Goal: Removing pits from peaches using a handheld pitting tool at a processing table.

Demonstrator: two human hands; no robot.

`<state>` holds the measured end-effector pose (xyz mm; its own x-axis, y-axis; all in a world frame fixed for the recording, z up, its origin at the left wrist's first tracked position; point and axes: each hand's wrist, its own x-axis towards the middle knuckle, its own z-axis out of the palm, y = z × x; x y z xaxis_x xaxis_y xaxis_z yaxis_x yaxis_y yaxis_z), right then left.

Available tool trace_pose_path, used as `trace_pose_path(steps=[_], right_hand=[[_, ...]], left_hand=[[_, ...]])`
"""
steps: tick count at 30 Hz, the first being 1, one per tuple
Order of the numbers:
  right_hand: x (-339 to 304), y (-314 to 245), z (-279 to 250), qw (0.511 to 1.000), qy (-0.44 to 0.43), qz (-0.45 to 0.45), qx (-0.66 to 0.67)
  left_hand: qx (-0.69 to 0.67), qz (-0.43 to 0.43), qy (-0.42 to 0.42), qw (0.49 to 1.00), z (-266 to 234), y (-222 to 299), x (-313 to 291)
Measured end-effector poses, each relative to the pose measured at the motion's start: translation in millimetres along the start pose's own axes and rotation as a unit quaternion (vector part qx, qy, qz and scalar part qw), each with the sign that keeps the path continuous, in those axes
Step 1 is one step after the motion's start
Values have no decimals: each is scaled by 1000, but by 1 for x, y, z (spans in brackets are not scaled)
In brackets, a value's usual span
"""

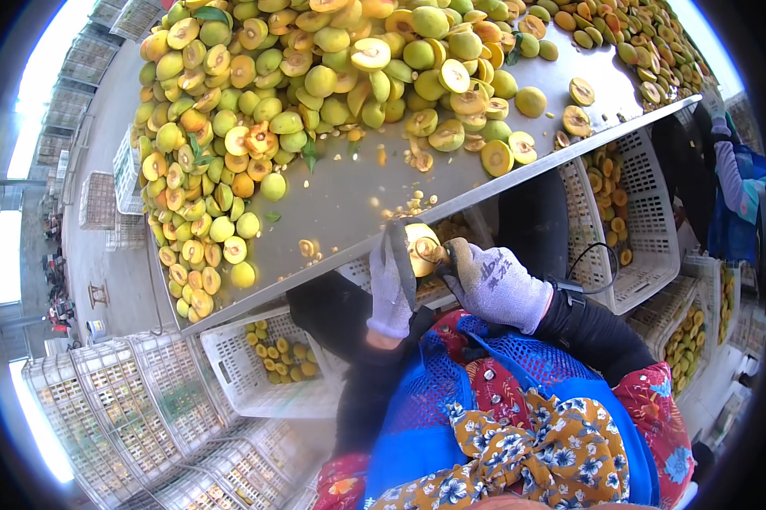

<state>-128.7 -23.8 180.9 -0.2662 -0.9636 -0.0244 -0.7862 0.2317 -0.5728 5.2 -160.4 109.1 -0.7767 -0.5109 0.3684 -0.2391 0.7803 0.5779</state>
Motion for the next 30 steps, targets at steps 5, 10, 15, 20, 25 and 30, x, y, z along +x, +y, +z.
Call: trace_pose_path(steps=[5,10,15,20,25,30], right_hand=[[-1,-1,8,998,0,7,63],[5,13,29,974,66,-118,181],[-3,18,-3,519,-311,274,748],[-8,23,26,109,-359,226,899],[-13,1,4,275,-290,128,907],[-4,3,-15,645,-223,156,714]], left_hand=[[-202,-257,25,945,10,14,10],[-162,-258,66,950,-6,46,23],[-430,-184,-28,884,-7,31,29],[-433,-180,-93,878,4,20,22],[-571,-307,64,759,17,20,12],[-537,-483,25,691,-25,5,7]])
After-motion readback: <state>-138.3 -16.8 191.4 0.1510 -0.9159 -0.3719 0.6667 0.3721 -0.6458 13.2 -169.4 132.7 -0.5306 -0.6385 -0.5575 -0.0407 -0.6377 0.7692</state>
